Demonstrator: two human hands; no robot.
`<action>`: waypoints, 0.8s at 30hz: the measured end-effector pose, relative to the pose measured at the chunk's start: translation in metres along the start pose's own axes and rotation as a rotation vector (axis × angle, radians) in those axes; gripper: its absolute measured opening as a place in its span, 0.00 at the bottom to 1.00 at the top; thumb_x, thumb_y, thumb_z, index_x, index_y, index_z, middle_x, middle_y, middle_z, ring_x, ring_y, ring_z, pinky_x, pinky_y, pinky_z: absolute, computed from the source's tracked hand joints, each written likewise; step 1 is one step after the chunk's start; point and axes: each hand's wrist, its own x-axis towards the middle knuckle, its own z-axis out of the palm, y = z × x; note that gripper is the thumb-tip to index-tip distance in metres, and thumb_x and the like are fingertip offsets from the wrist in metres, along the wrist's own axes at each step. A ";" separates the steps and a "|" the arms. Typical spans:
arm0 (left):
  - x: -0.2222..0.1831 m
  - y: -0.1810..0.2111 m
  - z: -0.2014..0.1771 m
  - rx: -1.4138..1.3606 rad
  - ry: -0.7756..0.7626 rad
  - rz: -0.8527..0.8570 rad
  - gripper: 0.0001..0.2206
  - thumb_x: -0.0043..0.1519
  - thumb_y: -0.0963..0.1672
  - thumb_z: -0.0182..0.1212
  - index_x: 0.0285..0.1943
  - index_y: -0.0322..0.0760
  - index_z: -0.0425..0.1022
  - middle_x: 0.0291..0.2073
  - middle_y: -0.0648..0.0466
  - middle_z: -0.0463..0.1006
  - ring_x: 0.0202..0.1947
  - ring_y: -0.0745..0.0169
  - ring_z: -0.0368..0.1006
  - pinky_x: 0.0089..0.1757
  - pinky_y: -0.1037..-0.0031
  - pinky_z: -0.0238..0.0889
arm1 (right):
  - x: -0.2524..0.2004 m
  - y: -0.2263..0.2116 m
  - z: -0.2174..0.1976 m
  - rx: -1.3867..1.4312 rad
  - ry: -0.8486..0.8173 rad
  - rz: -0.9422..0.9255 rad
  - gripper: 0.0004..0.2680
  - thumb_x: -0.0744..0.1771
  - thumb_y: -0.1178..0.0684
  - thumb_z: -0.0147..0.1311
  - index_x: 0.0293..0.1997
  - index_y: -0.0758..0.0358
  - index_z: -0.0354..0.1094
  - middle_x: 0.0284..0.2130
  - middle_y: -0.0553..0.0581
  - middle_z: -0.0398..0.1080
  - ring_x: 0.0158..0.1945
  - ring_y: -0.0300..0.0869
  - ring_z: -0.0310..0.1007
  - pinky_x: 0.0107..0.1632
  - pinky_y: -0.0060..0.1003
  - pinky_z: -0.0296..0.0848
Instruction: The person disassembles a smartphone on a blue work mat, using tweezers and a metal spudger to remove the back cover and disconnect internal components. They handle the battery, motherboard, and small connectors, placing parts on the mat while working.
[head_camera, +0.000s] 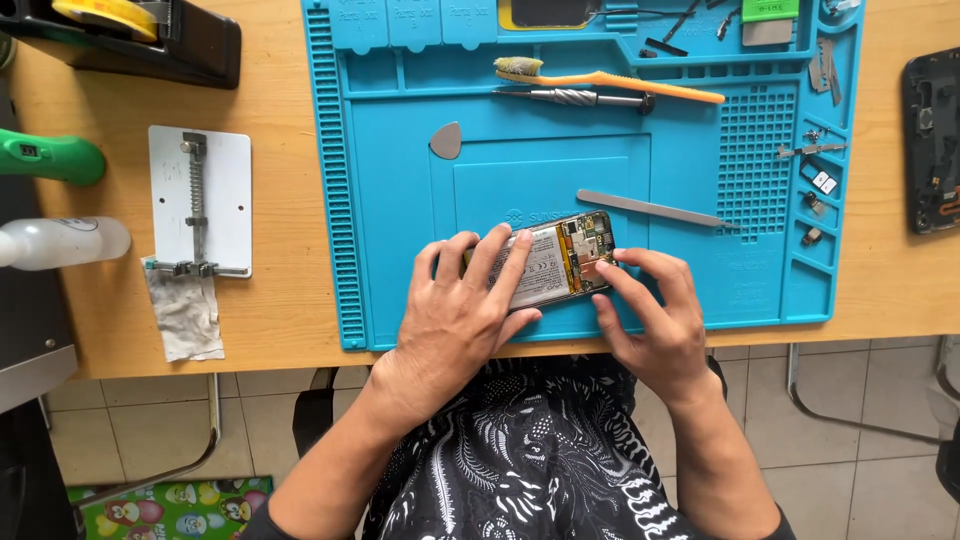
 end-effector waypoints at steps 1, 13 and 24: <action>0.000 0.001 0.001 0.010 -0.015 0.005 0.38 0.56 0.64 0.64 0.69 0.43 0.69 0.60 0.52 0.69 0.50 0.54 0.65 0.49 0.61 0.63 | -0.001 0.000 0.000 0.013 0.011 0.003 0.10 0.70 0.59 0.57 0.57 0.68 0.71 0.54 0.68 0.67 0.54 0.57 0.71 0.58 0.50 0.73; 0.025 -0.003 -0.002 -0.808 0.090 -0.219 0.36 0.45 0.51 0.78 0.60 0.37 0.65 0.34 0.44 0.77 0.31 0.37 0.80 0.33 0.53 0.74 | -0.006 -0.006 0.014 0.966 0.483 0.383 0.29 0.68 0.52 0.52 0.79 0.57 0.38 0.67 0.62 0.55 0.62 0.47 0.67 0.61 0.41 0.76; -0.002 0.024 -0.052 -1.383 0.300 -0.304 0.22 0.63 0.48 0.64 0.64 0.35 0.71 0.44 0.49 0.76 0.39 0.53 0.73 0.42 0.63 0.73 | -0.003 -0.011 0.015 1.023 0.226 0.183 0.11 0.62 0.66 0.60 0.46 0.79 0.68 0.35 0.72 0.77 0.38 0.50 0.81 0.43 0.50 0.83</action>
